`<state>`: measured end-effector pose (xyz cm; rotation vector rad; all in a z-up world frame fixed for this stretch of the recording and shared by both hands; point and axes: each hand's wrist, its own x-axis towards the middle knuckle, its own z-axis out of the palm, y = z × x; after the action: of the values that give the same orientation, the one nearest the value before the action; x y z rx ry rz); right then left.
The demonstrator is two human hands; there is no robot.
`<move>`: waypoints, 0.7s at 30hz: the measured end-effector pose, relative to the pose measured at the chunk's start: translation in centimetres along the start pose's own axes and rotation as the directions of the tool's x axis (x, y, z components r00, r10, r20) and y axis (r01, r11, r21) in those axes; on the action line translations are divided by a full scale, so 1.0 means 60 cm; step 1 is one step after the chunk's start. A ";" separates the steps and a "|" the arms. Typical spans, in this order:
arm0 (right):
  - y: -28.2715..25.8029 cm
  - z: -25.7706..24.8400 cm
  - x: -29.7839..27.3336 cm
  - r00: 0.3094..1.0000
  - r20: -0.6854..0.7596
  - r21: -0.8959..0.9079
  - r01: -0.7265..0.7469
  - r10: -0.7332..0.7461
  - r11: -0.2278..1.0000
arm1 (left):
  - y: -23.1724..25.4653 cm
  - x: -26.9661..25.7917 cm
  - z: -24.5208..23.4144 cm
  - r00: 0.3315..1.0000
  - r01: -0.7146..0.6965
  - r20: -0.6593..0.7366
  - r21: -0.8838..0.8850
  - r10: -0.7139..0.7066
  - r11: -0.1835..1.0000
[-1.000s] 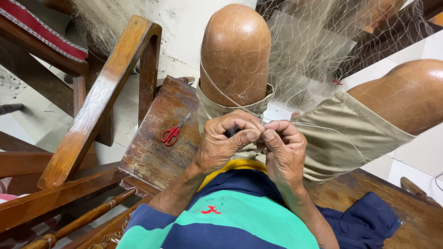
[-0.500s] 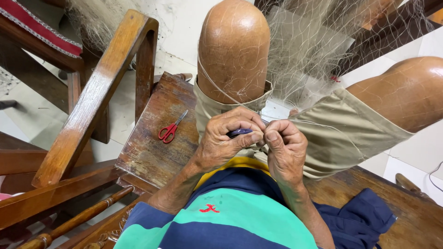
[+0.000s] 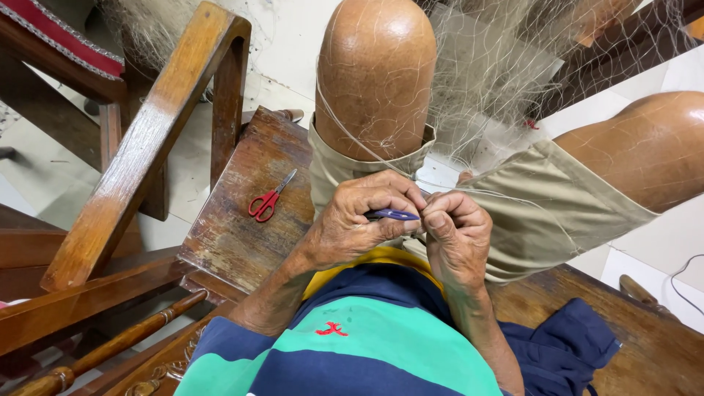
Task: Repairing and untangling a fine-mesh fishing net using hands and a pen as a tool
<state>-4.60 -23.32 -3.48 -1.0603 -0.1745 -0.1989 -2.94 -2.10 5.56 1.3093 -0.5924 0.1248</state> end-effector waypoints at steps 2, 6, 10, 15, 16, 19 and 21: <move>0.012 -0.017 -0.001 1.000 -0.008 0.006 0.005 -0.005 1.000 | 0.002 0.000 -0.004 0.999 0.014 0.039 -0.012 -0.014 1.000; 0.018 -0.028 0.001 1.000 -0.005 0.012 -0.001 0.001 1.000 | 0.005 0.002 -0.006 0.999 0.019 0.039 -0.013 -0.019 1.000; 0.018 -0.028 0.007 0.999 0.026 0.014 0.028 -0.029 1.000 | 0.004 0.003 -0.007 0.999 0.017 0.046 -0.008 -0.017 1.000; 0.030 -0.045 0.009 0.999 0.033 0.028 0.037 -0.038 0.999 | 0.002 0.000 -0.006 0.999 0.033 0.043 -0.001 -0.033 0.999; 0.032 -0.047 0.009 0.999 0.034 0.026 0.042 -0.043 0.999 | 0.003 0.001 -0.006 0.999 0.031 0.044 0.004 -0.031 1.000; 0.035 -0.045 0.006 0.998 0.035 0.017 0.054 -0.055 0.998 | 0.003 0.001 -0.005 0.999 0.026 0.039 0.015 -0.027 1.000; 0.036 -0.042 0.007 0.997 0.034 0.010 0.065 -0.065 0.998 | 0.003 0.001 -0.005 0.999 0.023 0.034 0.021 -0.024 1.000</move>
<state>-3.56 -24.53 -6.43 -1.0500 -0.2406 -0.2389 -2.85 -1.76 5.69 1.3404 -0.6063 0.0891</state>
